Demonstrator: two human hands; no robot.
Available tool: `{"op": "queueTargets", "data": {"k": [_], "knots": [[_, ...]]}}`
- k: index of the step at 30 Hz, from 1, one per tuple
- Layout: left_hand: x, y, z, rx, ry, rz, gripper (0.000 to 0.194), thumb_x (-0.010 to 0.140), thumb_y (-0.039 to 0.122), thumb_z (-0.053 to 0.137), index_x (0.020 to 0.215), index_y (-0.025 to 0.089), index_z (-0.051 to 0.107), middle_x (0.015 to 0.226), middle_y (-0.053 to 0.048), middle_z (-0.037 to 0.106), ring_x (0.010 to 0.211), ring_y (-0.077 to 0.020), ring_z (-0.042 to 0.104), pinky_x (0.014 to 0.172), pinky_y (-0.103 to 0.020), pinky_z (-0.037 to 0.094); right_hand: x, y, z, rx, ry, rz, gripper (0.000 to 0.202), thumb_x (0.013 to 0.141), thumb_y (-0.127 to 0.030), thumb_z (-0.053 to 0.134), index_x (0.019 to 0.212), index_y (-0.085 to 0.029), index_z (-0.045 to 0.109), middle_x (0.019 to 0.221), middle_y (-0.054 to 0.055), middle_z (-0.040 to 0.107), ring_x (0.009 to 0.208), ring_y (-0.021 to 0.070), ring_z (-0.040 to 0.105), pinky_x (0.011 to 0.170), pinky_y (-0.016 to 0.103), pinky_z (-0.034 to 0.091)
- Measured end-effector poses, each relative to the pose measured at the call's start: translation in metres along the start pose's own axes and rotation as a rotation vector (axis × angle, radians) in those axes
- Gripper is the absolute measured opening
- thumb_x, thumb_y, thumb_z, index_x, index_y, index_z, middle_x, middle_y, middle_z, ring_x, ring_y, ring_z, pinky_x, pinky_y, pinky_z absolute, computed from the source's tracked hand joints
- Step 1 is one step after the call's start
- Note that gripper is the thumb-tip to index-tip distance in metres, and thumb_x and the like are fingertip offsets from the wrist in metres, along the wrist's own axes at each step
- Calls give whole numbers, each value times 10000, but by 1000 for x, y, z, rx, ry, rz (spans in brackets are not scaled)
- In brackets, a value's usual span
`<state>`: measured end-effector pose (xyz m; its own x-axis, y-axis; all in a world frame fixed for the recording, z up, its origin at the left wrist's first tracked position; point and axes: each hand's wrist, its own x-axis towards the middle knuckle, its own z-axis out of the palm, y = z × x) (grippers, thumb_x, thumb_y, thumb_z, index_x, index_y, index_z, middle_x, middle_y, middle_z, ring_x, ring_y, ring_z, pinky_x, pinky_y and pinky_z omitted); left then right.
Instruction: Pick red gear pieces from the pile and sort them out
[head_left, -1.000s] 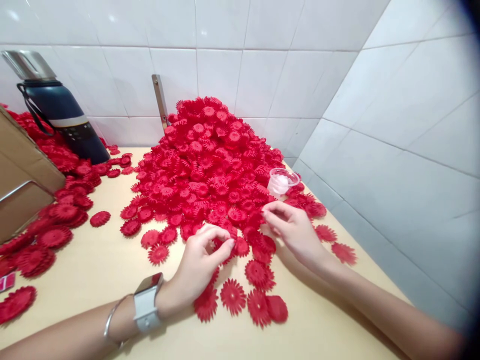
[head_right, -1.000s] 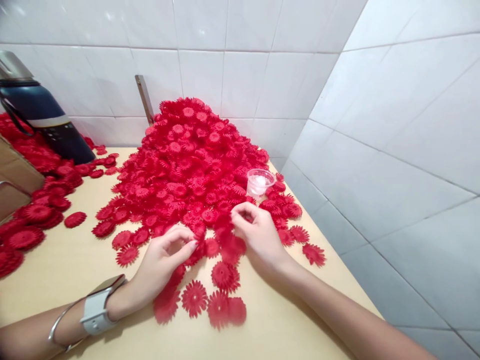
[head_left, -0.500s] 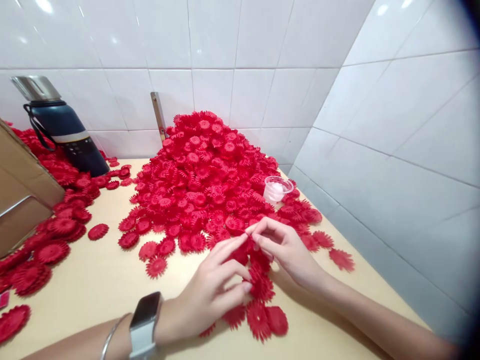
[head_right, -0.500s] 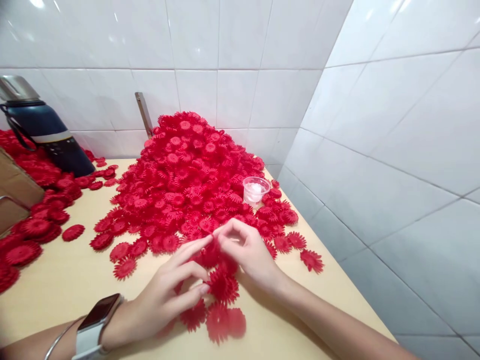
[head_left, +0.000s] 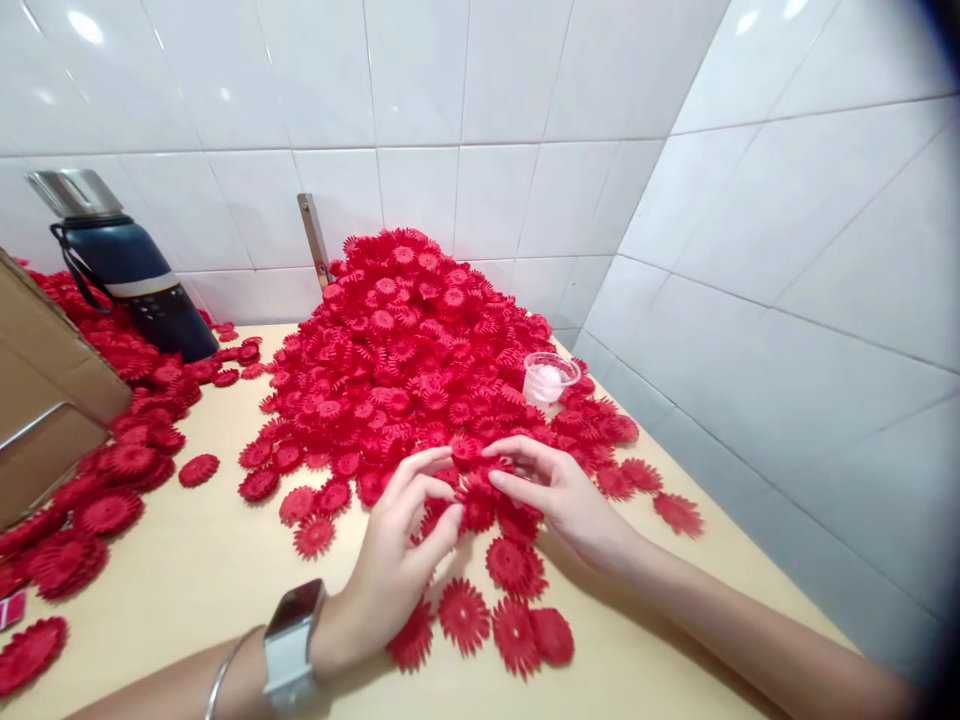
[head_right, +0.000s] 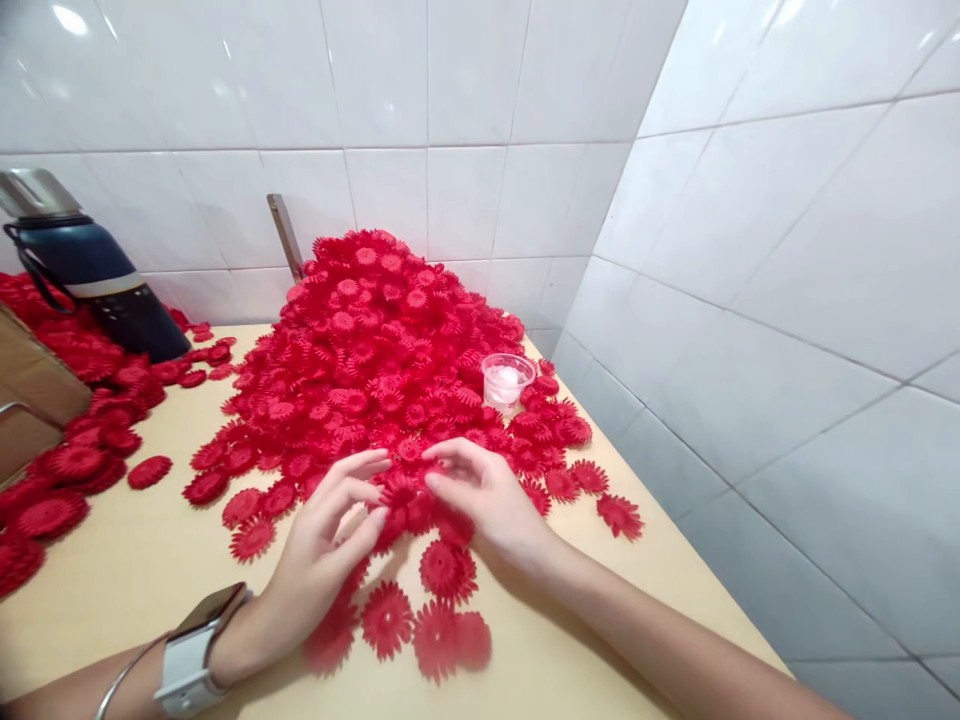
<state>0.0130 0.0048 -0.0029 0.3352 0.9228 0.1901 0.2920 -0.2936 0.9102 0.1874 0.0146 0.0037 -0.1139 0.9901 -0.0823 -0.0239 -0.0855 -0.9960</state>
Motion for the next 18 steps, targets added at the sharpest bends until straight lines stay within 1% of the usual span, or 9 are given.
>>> {"op": "queueTargets", "data": {"k": [2,4,7,9,12,14,18], "knots": [[2,-3,1,-98,45,-37,106,854,260,451,815,201,529,1257,-63,482,1175,-200,438,947,-339,383,0,0,0,14,-2,-11,146,720,-277,635,779,-181,541,738,-6,564,667,116,534,576,238,419],[3,-4,2,-162,68,-64,96,863,261,438,858,198,511,1231,-64,509,1139,-192,470,927,-333,399,-1,2,0,64,3,-7,160,730,-275,628,727,-188,494,698,-25,561,632,102,532,566,227,412],[4,-4,3,-207,85,-85,104,867,261,435,918,197,499,1131,-52,567,1058,-176,519,892,-309,417,-1,3,1,146,-39,24,194,752,-294,605,757,-203,433,650,-34,588,590,103,553,552,230,413],[4,-4,2,-221,84,-92,113,869,261,432,933,194,496,1062,-44,586,990,-166,545,857,-295,433,-1,3,1,167,-73,17,225,747,-312,610,800,-207,418,603,-39,596,539,104,554,521,226,407],[4,-4,2,-224,77,-92,114,870,258,431,938,192,494,1005,-37,586,941,-159,554,836,-293,442,0,3,0,147,-68,-15,257,741,-337,617,851,-200,429,586,-40,607,466,90,536,469,210,393],[4,-6,2,-225,81,-92,108,867,262,437,926,192,495,964,-32,584,918,-159,557,826,-294,449,0,4,0,119,-51,-25,244,754,-349,604,869,-190,458,567,-39,600,444,89,533,447,205,393],[4,-7,4,-263,59,-124,90,856,273,449,881,200,495,882,-13,574,863,-153,567,778,-283,478,1,10,0,61,-45,-17,228,797,-383,548,786,-156,525,439,-64,496,366,68,446,384,187,348]]}}
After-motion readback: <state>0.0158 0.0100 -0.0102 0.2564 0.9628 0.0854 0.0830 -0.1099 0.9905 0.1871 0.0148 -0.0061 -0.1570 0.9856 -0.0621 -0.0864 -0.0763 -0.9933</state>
